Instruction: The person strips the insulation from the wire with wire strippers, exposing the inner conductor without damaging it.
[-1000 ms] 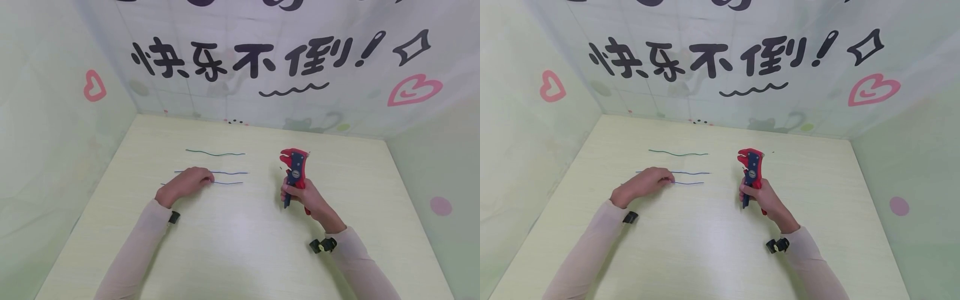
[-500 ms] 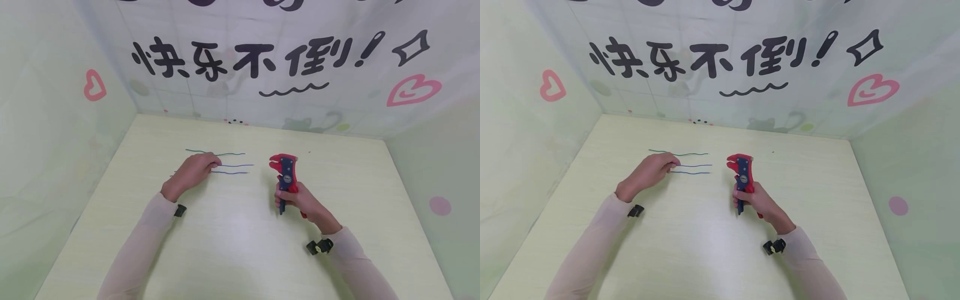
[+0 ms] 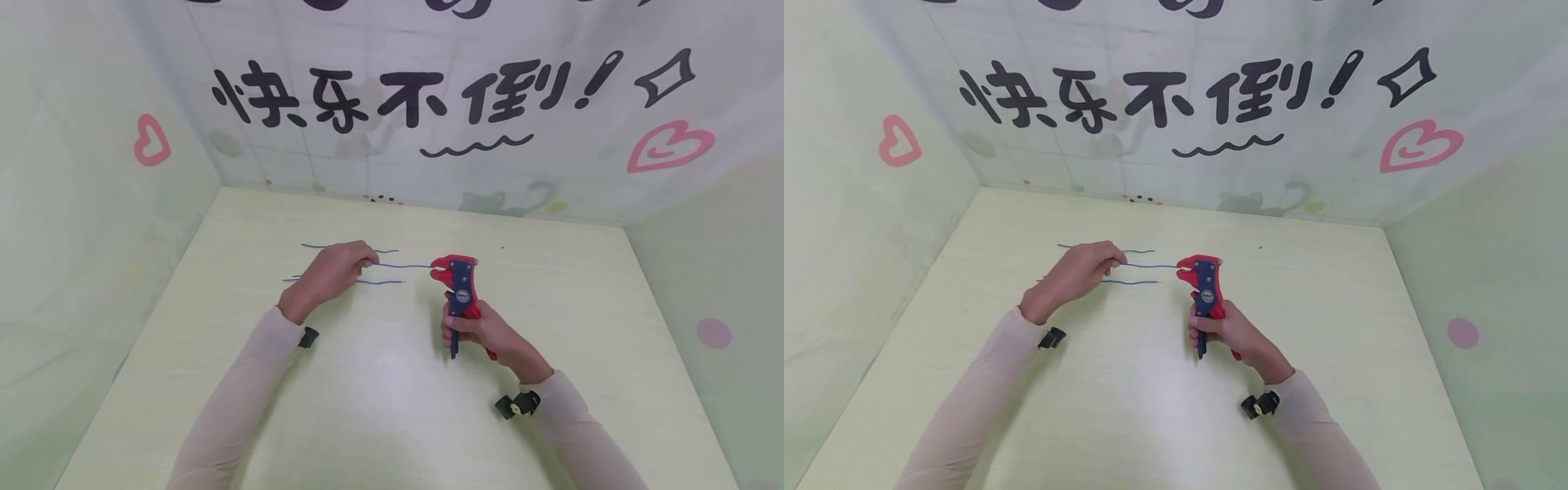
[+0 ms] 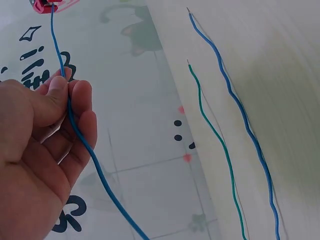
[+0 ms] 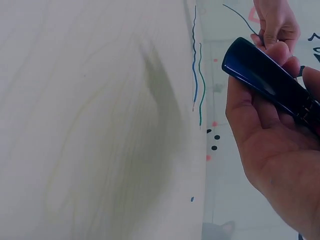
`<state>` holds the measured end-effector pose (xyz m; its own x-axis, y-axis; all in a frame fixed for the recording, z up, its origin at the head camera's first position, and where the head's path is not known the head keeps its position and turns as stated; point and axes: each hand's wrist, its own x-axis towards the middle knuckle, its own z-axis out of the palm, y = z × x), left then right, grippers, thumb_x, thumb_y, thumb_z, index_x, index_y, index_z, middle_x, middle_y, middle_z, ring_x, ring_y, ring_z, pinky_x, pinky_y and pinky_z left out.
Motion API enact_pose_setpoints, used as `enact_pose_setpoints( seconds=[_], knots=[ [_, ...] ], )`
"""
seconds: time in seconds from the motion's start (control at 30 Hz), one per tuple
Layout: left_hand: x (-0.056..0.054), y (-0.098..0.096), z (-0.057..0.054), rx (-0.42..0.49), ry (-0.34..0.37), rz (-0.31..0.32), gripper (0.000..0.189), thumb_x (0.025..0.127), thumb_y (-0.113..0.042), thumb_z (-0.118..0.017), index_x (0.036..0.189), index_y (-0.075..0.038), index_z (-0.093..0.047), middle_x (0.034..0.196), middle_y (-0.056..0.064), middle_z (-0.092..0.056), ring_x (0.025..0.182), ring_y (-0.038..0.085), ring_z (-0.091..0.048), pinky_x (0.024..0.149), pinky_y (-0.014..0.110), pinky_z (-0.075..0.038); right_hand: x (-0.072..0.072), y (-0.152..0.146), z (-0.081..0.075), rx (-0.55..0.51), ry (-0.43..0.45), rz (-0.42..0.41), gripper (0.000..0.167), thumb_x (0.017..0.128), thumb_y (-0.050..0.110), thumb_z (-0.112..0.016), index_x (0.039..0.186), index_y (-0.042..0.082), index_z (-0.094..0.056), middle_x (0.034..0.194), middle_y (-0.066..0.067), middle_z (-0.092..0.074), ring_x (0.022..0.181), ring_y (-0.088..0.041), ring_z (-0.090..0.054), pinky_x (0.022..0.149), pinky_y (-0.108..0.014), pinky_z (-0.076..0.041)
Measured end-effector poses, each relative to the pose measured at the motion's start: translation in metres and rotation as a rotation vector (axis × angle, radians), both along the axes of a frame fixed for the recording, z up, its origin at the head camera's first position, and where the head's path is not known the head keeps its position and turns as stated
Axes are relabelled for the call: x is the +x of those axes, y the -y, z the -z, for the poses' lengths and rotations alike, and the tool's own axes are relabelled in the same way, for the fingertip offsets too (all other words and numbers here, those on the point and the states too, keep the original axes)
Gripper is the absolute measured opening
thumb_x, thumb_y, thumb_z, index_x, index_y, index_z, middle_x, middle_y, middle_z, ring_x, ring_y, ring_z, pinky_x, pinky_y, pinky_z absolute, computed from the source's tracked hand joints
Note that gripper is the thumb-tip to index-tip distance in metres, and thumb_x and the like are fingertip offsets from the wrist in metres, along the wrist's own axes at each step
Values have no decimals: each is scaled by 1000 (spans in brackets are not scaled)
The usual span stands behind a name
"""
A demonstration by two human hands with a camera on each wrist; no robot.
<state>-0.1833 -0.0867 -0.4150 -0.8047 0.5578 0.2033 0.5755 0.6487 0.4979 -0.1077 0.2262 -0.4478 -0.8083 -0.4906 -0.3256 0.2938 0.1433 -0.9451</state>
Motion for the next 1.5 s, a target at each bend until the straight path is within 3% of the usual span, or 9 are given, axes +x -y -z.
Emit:
enact_pose_setpoints(
  seconds=[0.27,0.47,0.67,0.87,1.5],
  knots=[
    [2,-5,0,7,19,19,18,95,-1,-63,109,-7,-72,105,4,-72,92,18,-69,82,32,-57,0,2,-1,-18,-14,-19,24,100,20,-58,107,-1,-48,82,-7,-61,76,-22,-66,82,-39,-55],
    [3,-5,0,35,9,39,16,95,-1,-64,106,-7,-72,100,2,-72,82,14,-66,77,28,-56,1,3,0,-23,-17,2,19,100,18,-58,101,2,-48,74,-6,-56,67,-20,-60,73,-37,-55],
    [4,-5,1,45,20,44,15,95,-1,-63,105,-6,-73,98,1,-71,78,12,-64,75,28,-55,5,9,-2,-60,5,81,18,98,16,-60,93,4,-47,64,-1,-49,55,-16,-51,58,-30,-50],
    [1,-8,3,42,30,49,15,96,-3,-62,108,-6,-71,102,4,-72,85,14,-65,81,30,-56,4,15,-6,-112,42,204,26,99,22,-61,90,7,-42,58,3,-40,48,-11,-41,49,-24,-39],
    [3,-4,0,43,35,40,14,96,-2,-63,106,-6,-72,101,3,-71,81,13,-63,78,29,-55,6,12,-7,-94,30,122,23,99,19,-60,89,8,-43,59,2,-40,50,-11,-42,51,-24,-39]
  ],
)
